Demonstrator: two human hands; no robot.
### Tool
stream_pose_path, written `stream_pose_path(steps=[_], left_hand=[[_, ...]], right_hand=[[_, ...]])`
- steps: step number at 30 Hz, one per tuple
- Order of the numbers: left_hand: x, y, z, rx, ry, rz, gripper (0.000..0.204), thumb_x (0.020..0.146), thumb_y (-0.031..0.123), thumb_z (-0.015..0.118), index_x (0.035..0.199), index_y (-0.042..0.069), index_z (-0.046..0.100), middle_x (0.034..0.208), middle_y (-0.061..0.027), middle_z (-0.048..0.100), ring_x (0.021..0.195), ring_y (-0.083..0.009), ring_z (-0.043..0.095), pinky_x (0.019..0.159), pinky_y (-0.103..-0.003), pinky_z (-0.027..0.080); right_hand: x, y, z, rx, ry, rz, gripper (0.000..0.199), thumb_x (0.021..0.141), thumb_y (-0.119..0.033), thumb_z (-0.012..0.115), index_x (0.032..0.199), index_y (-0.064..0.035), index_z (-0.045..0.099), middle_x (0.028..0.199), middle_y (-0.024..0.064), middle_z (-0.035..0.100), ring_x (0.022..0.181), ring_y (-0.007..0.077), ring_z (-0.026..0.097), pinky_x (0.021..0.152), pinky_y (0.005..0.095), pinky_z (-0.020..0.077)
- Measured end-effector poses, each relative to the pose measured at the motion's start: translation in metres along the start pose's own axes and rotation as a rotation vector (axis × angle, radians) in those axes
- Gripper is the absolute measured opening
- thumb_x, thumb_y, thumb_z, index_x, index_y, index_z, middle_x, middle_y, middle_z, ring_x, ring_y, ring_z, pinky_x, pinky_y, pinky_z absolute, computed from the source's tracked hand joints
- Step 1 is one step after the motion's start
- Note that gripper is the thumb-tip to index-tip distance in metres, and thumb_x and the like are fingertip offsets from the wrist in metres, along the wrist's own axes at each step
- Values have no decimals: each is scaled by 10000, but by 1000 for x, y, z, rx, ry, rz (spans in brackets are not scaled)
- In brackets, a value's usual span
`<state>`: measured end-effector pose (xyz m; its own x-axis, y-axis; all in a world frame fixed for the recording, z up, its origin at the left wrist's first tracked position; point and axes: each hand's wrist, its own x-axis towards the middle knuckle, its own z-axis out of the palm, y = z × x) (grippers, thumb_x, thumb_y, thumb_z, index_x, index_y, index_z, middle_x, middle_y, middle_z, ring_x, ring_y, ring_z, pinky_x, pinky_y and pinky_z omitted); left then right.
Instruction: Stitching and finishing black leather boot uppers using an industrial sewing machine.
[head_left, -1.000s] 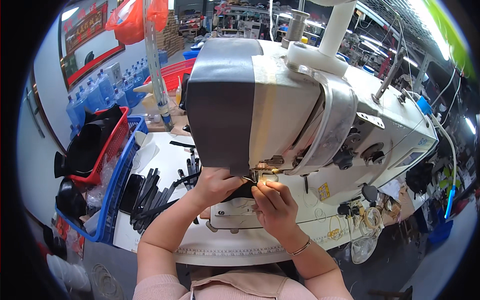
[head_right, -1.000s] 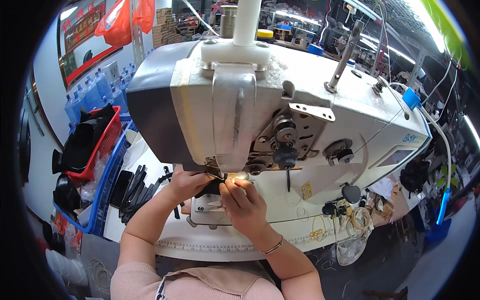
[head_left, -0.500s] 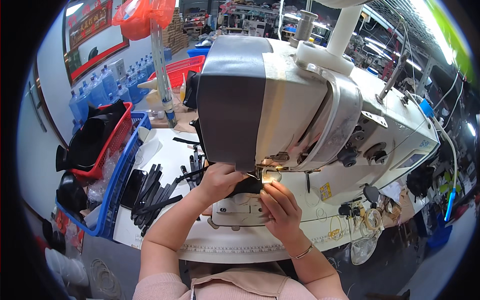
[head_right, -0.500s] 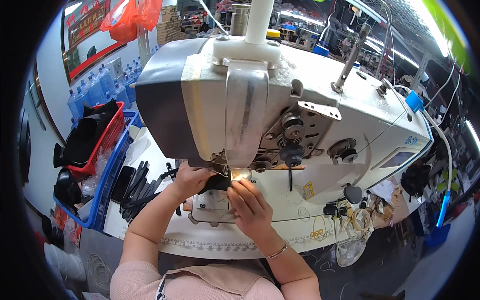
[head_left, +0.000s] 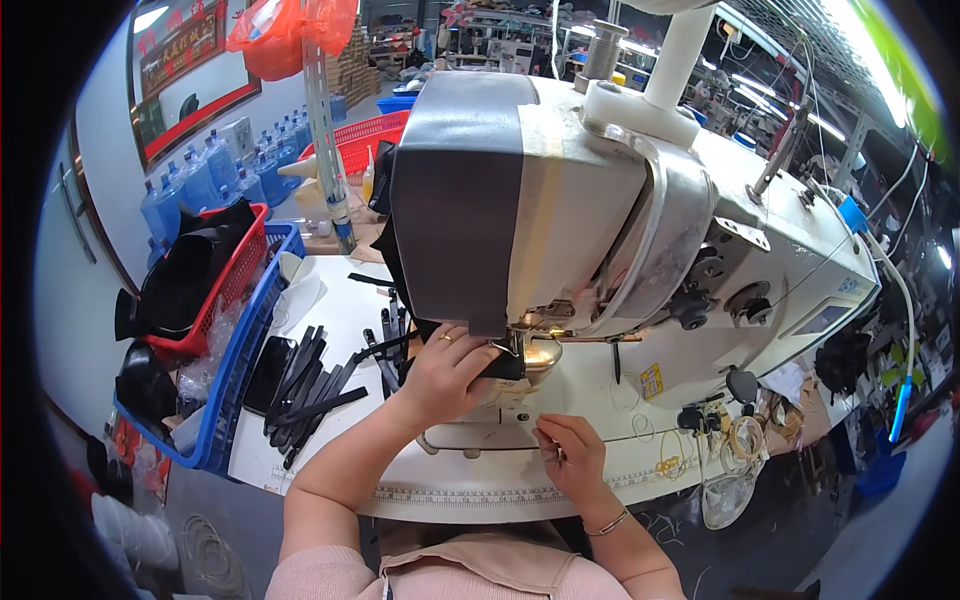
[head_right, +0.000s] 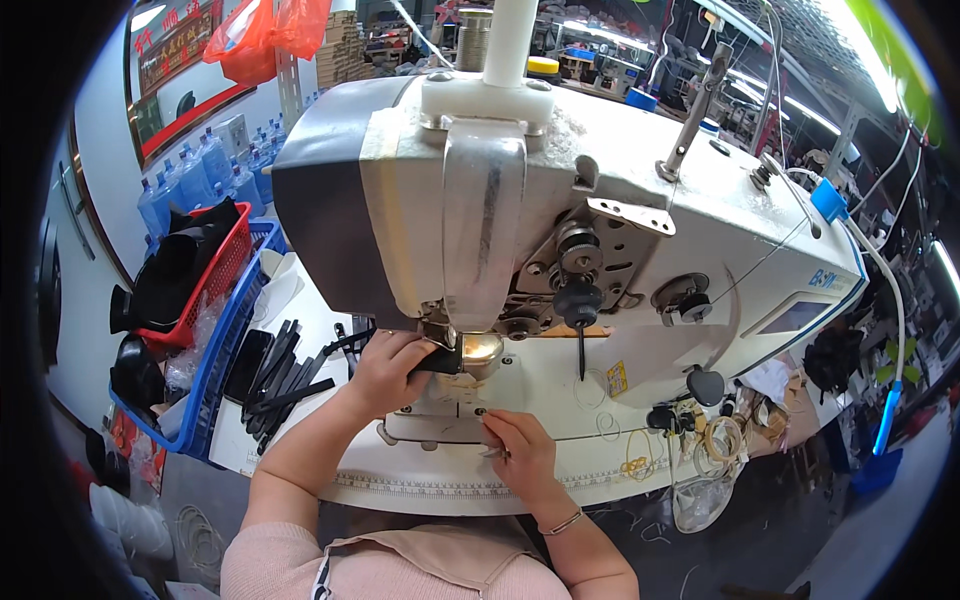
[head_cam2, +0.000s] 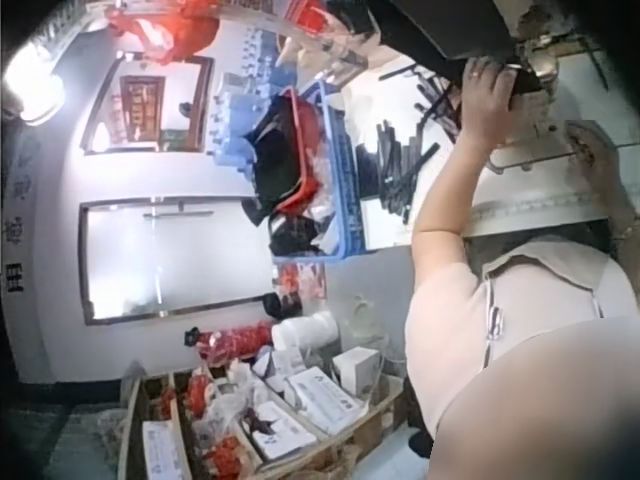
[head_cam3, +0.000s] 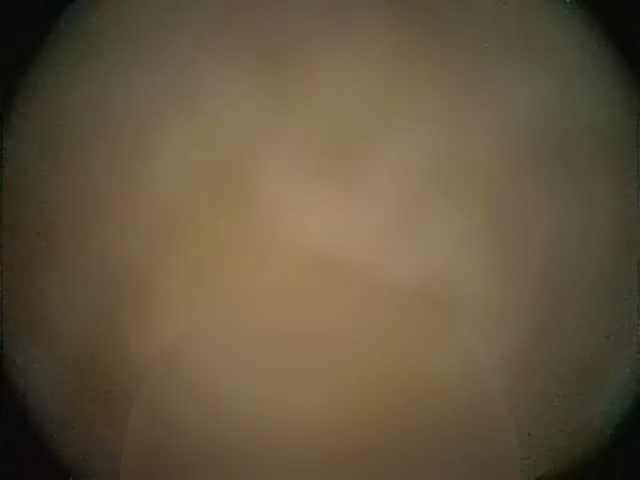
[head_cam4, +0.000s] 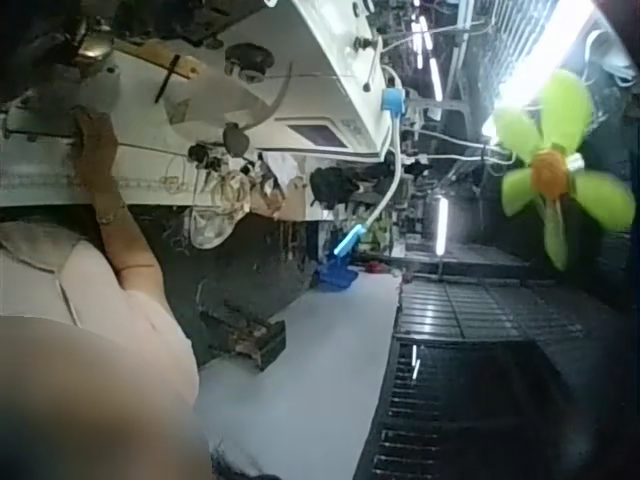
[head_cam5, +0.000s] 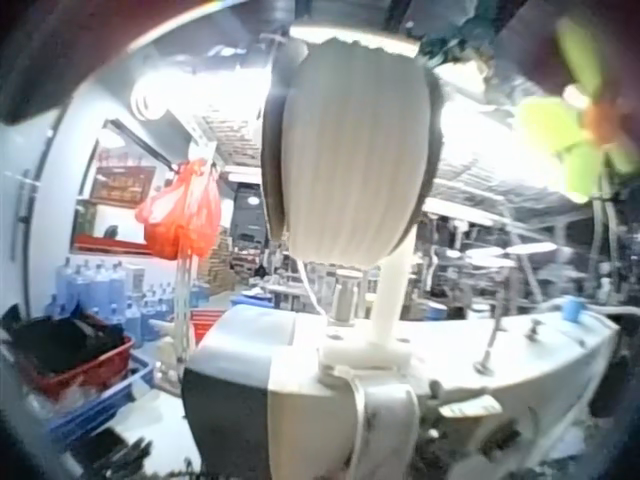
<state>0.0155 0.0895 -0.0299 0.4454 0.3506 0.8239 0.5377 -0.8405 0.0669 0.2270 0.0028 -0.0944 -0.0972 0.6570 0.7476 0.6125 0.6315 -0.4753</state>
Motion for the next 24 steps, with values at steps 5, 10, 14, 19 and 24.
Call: stream_pose_path(steps=[5,10,14,19,24], left_hand=[[8,0,1,96,108,-48,244,639,-24,594,879,20,581,844,-131,602,824,-297,607,793,-397,492],[21,-24,-38,-147,683,-545,146,843,-22,605,979,19,638,841,-109,662,777,-198,638,705,-273,481],[14,-18,-89,-179,852,-655,117,886,121,641,864,17,593,721,6,570,661,-56,480,614,-205,408],[-5,22,-130,-730,762,-756,130,889,94,624,992,15,617,873,-9,640,768,-59,565,702,-202,460],[-44,35,-130,-1185,548,-1046,176,911,104,562,1045,-6,591,914,-68,658,771,-104,623,703,-229,503]], right_hand=[[-5,-10,6,62,-139,241,240,718,-61,738,946,-67,664,706,56,589,621,190,591,565,294,483],[25,-41,14,263,-172,82,336,783,-181,700,1081,-50,619,698,61,512,599,174,511,542,278,437],[71,-84,20,328,-168,-208,431,850,-184,609,1231,4,534,756,67,469,611,155,453,553,259,414],[118,-133,45,292,-73,-393,460,763,-4,685,1204,11,555,926,110,558,789,260,558,679,339,477],[112,-129,60,222,-70,-318,335,772,-40,685,1091,14,599,882,121,580,772,283,585,679,353,488]])
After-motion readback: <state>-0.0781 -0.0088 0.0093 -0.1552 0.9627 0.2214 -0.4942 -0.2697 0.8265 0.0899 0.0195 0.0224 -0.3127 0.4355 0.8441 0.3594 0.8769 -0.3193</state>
